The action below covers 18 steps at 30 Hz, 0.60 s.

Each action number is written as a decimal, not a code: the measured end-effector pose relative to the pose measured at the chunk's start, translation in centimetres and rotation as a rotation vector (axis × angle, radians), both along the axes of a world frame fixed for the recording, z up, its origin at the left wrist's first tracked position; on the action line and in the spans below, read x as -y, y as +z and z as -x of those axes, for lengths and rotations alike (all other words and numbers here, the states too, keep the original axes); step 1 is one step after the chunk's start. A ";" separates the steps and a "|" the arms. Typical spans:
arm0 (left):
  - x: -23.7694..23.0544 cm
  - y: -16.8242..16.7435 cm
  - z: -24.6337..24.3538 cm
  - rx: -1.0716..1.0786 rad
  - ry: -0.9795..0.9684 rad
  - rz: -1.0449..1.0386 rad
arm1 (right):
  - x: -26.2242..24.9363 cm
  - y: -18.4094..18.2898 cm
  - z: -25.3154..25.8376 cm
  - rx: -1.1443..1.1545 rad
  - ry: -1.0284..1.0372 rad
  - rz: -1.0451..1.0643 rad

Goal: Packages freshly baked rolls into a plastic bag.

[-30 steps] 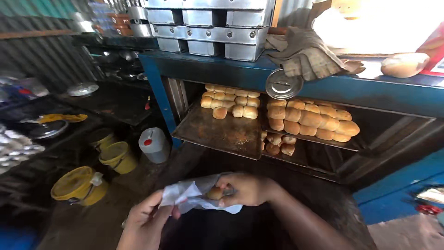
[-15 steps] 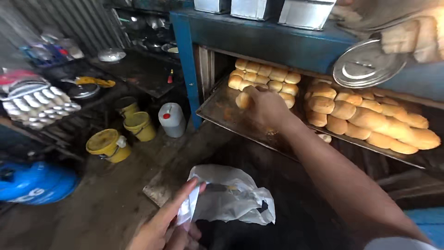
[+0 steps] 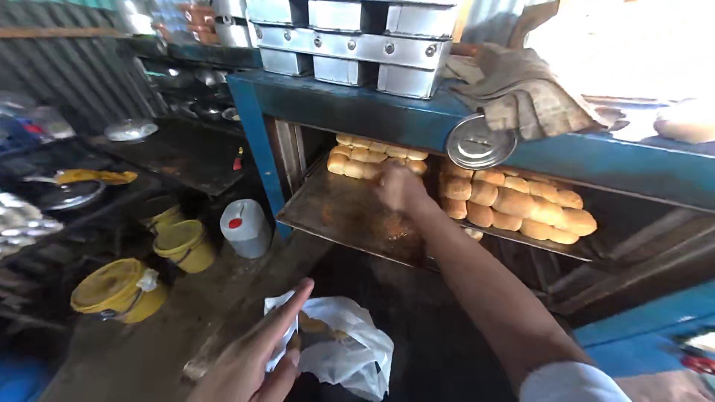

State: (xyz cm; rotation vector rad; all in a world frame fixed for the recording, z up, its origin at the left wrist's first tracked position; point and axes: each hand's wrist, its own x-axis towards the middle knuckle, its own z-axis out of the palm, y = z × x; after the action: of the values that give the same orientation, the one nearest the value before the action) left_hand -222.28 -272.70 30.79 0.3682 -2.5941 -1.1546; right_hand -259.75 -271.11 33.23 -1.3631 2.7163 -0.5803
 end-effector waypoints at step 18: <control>-2.8 -0.9 -3.9 -0.082 -0.017 0.025 | -8.5 -6.6 -12.5 1.125 1.261 0.185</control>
State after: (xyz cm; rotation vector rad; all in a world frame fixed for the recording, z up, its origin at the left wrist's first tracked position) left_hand -218.36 -269.88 29.85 0.2882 -2.5428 -1.1182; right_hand -247.20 -262.59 26.65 -1.6499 0.7352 -0.9617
